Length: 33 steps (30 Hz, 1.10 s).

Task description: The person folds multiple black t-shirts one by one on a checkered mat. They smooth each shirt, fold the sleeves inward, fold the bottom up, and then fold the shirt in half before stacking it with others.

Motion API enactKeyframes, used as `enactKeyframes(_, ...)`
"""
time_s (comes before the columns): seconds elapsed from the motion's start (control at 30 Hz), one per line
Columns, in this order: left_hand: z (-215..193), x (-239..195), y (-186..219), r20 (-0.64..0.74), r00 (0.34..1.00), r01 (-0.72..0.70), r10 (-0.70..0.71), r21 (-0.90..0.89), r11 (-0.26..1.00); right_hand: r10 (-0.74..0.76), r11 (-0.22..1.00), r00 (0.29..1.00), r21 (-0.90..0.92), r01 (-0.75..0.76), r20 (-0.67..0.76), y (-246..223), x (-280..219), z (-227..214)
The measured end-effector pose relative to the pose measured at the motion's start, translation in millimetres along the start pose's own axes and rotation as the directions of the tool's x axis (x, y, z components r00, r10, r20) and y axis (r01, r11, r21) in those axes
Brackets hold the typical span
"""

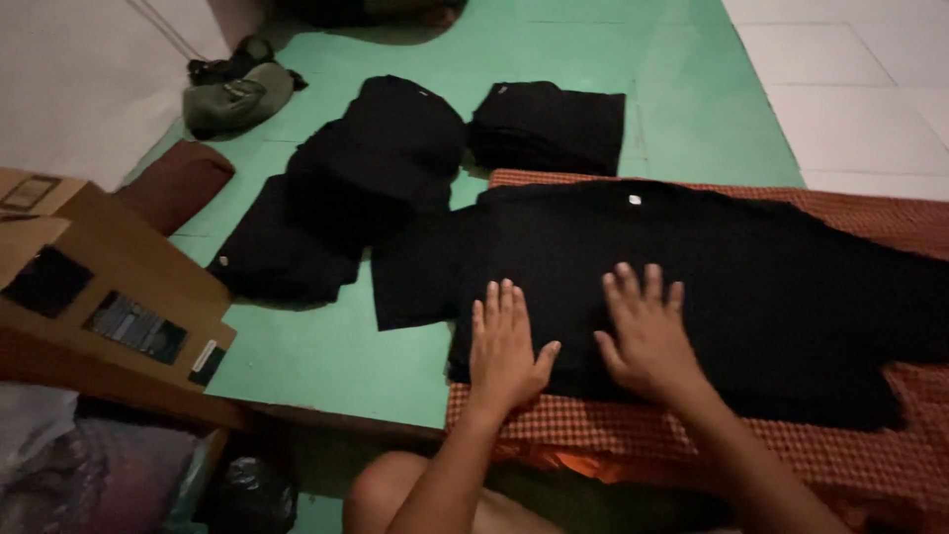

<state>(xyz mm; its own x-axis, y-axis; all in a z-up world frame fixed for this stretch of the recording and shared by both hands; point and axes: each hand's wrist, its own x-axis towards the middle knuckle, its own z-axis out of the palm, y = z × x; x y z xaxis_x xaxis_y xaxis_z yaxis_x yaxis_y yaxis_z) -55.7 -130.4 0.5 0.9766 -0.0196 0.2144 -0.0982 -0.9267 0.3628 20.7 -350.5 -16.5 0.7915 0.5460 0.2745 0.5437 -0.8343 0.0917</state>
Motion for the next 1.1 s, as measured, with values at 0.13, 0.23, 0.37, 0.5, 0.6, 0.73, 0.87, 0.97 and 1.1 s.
enactKeyframes(0.13,20.6,4.3,-17.9,-0.149,0.989,-0.046,0.026,-0.133,0.990,-0.092,0.992,0.996,0.087,0.092,-0.011,-36.0,24.2,24.8)
enactKeyframes(0.23,19.1,3.9,-21.8,-0.196,0.981,-0.049,0.002,-0.235,0.971,-0.119,0.992,0.986,0.044,0.115,0.115,-42.7,25.2,38.4)
enactKeyframes(0.37,21.9,13.3,-34.7,-0.127,0.990,0.003,-0.066,-0.449,0.893,-0.064,0.998,0.960,-0.008,0.069,0.271,-39.8,32.9,31.8)
enactKeyframes(0.5,-23.0,19.2,-48.9,-0.195,0.924,0.076,-0.329,-0.750,0.657,0.030,0.997,0.868,-0.072,0.007,0.495,-41.1,71.9,12.3)
enactKeyframes(0.6,-27.5,24.8,-66.2,-0.375,0.803,-0.047,-0.463,-0.815,0.577,0.000,0.999,0.964,-0.044,0.012,0.267,-64.9,110.9,9.4)
enactKeyframes(0.73,-11.2,30.4,-95.4,-0.461,0.677,-0.076,-0.574,-0.819,0.569,-0.071,0.973,0.990,0.225,0.042,0.123,-129.6,182.8,-10.1)
enactKeyframes(0.87,-7.3,31.9,-106.2,-0.449,0.586,-0.075,-0.675,-0.859,0.506,-0.100,0.890,0.928,0.385,0.245,-0.359,-163.7,264.3,46.3)
enactKeyframes(0.97,-3.5,32.1,-108.8,-0.437,0.578,-0.108,-0.689,-0.878,0.466,-0.012,0.832,0.879,0.483,0.273,-0.476,-187.2,302.4,69.4)
enactKeyframes(1.1,-4.6,33.7,-105.3,-0.393,0.589,-0.153,-0.706,-0.912,0.380,0.144,0.780,0.866,0.594,0.199,-0.480,-199.9,322.2,105.0)
